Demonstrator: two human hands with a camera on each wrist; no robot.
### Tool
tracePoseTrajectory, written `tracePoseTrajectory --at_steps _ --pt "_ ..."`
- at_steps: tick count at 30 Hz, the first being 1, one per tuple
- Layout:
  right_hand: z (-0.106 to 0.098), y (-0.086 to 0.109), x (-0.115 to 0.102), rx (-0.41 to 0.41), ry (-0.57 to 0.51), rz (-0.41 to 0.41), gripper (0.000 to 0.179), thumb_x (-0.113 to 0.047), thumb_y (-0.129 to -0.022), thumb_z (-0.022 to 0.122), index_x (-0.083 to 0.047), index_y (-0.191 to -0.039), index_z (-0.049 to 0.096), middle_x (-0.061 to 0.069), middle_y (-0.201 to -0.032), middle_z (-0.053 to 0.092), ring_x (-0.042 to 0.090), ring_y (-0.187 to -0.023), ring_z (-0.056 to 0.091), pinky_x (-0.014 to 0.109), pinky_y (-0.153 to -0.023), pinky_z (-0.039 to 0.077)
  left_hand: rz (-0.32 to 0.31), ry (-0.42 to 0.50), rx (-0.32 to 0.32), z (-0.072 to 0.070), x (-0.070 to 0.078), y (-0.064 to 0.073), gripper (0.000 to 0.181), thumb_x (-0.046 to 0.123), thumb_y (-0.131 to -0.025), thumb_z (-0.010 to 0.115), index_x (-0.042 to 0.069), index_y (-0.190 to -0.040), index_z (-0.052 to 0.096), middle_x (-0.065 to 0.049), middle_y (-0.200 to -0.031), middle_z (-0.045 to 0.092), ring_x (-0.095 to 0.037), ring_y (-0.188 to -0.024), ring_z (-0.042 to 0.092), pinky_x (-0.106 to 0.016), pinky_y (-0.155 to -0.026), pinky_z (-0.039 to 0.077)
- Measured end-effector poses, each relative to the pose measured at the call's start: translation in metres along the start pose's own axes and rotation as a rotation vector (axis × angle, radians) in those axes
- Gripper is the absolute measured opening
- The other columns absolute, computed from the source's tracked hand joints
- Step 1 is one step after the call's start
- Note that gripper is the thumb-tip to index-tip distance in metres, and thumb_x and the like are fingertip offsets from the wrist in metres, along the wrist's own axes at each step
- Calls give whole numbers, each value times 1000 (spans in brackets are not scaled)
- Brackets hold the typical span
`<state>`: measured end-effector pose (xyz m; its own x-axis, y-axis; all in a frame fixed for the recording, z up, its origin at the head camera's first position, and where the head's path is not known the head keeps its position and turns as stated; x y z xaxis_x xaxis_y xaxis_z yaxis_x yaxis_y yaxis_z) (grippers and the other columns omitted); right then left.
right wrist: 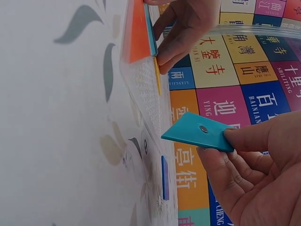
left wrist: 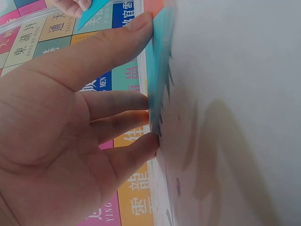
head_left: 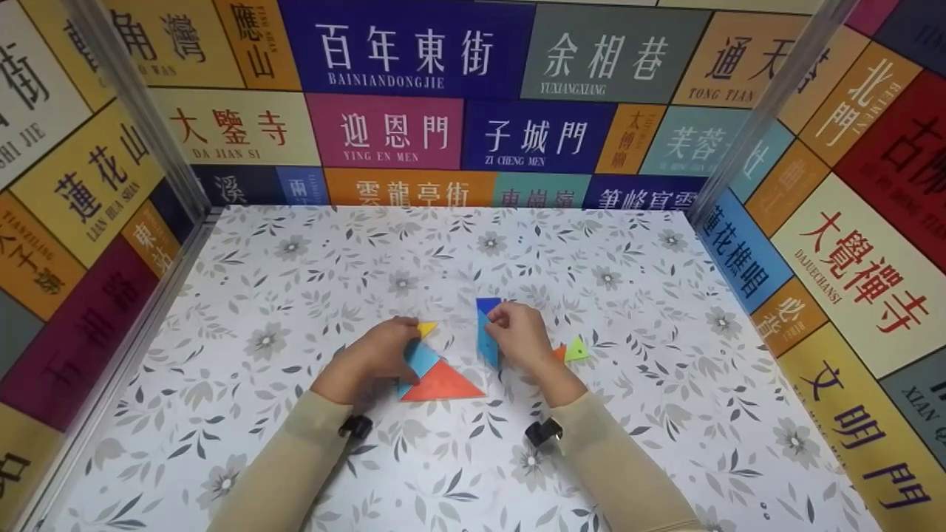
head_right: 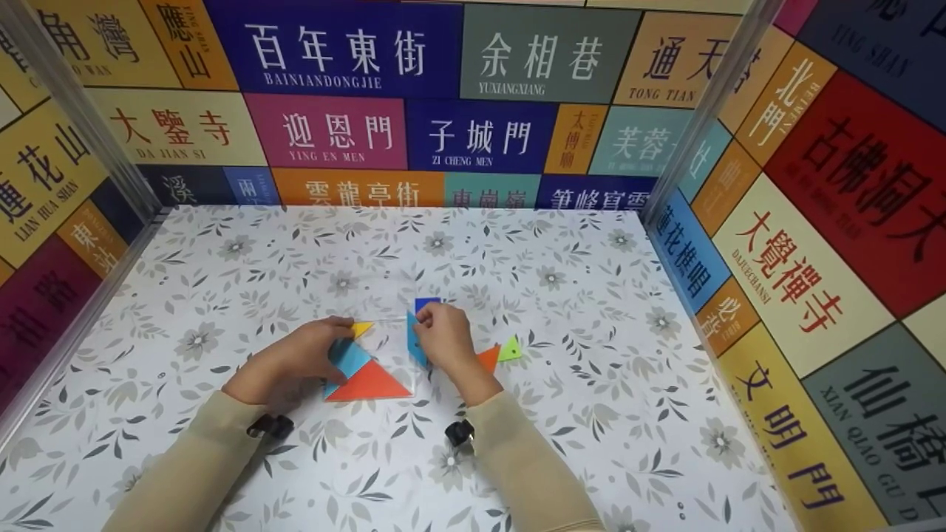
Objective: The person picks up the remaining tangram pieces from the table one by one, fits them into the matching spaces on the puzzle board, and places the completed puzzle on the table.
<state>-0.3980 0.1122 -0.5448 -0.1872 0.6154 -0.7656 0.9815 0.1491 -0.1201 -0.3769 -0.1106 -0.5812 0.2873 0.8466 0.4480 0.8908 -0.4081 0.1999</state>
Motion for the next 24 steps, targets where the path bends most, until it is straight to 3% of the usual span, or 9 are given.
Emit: tracePoseTrajectory --at_steps 17,24 --pt "3 -1 1 -12 -8 -2 4 -10 -93 77 -7 -91 75 4 -82 70 15 -73 62 28 -67 52 -8 2 -6 -1 1 1 75 22 -73 98 0 -138 67 -19 -161 51 -37 -148 50 -48 -124 42" --pt "4 0 1 -9 -26 5 3 -10 -91 78 -9 -89 75 2 -80 70 13 -69 62 27 -64 53 25 -7 10 -2 1 1 74 22 -71 99 -1 -134 69 -21 -158 54 -39 -145 53 -49 -122 45"
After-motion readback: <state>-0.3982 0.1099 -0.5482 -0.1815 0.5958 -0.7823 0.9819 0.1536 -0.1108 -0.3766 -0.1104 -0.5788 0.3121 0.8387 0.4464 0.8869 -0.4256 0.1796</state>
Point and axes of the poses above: each hand's wrist, its own y-axis away from the middle knuckle, its own z-axis out of the palm, x = y × z, the point moved 8 cm from there along -y, towards the middle knuckle
